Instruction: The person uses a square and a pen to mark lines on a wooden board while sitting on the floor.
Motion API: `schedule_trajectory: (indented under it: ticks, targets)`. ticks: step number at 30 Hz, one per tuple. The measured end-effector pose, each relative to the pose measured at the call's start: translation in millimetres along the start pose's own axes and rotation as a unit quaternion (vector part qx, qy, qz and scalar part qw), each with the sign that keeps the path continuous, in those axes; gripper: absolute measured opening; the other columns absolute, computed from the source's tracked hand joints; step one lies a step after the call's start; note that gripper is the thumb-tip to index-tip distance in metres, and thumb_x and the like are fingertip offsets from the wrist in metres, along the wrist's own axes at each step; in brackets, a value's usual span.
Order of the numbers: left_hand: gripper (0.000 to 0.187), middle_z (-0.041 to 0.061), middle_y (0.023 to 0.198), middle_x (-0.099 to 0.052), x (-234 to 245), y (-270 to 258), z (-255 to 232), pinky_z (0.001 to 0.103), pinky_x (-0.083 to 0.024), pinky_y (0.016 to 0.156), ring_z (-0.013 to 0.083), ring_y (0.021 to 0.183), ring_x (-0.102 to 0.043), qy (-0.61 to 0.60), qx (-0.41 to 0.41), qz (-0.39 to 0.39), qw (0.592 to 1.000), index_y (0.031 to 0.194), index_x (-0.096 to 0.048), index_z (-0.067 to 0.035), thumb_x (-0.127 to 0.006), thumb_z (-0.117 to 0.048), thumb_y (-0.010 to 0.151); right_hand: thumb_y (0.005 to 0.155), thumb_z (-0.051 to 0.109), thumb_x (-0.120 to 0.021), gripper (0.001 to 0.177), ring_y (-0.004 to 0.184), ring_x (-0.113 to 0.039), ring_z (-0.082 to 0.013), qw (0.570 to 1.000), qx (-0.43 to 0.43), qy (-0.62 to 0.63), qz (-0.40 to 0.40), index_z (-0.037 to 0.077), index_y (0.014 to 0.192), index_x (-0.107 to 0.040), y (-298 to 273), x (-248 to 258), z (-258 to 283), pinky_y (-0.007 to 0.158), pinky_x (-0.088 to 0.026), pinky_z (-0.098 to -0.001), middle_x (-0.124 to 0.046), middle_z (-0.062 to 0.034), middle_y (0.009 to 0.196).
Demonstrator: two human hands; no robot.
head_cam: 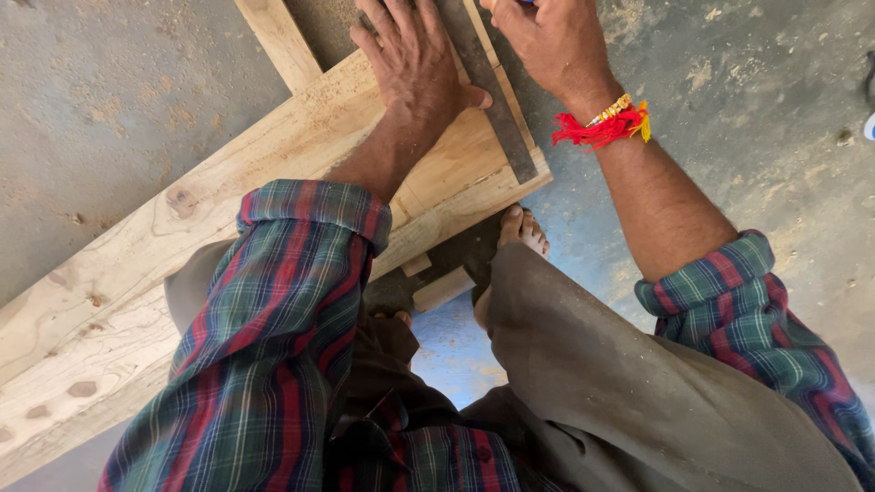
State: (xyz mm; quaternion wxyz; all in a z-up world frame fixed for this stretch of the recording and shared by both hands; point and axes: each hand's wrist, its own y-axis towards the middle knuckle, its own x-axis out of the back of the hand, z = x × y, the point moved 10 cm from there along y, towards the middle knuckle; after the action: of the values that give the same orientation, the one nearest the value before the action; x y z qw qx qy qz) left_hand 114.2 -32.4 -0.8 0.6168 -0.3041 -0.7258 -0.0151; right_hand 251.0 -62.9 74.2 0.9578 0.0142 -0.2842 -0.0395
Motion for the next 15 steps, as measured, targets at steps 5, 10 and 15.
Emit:
schedule_trajectory:
  ticks: [5,10,15]
  targets:
    - [0.148,0.04,0.15,-0.024,1,1,0,0.076,-0.021,0.109,0.0618,0.142,-0.016,-0.01,0.002,-0.026,1.0,0.152,-0.024,0.005,-0.091,-0.076,0.048,0.111,0.015,-0.063,0.017,0.086,-0.078,-0.0213,0.998,0.004,-0.054,0.007,0.002,0.113,-0.073,-2,-1,0,0.074,-0.059,-0.0342,-0.077,-0.0078,0.094]
    - [0.149,0.039,0.152,-0.024,4,0,1,0.075,-0.023,0.11,0.0616,0.142,-0.016,-0.002,0.007,-0.035,0.999,0.151,-0.024,0.006,-0.092,-0.076,0.047,0.11,0.017,-0.072,0.02,0.087,-0.071,-0.0306,0.99,0.08,-0.117,-0.013,-0.002,0.112,-0.069,-12,6,23,0.078,-0.054,-0.0426,-0.072,-0.0132,0.095]
    - [0.148,0.039,0.153,-0.023,2,0,1,0.075,-0.023,0.11,0.0603,0.143,-0.016,-0.007,0.01,-0.018,1.0,0.152,-0.023,0.005,-0.091,-0.076,0.048,0.111,0.015,-0.069,0.017,0.089,-0.072,-0.0292,0.988,0.101,-0.113,-0.007,-0.001,0.112,-0.071,-12,6,31,0.079,-0.055,-0.0411,-0.074,-0.013,0.1]
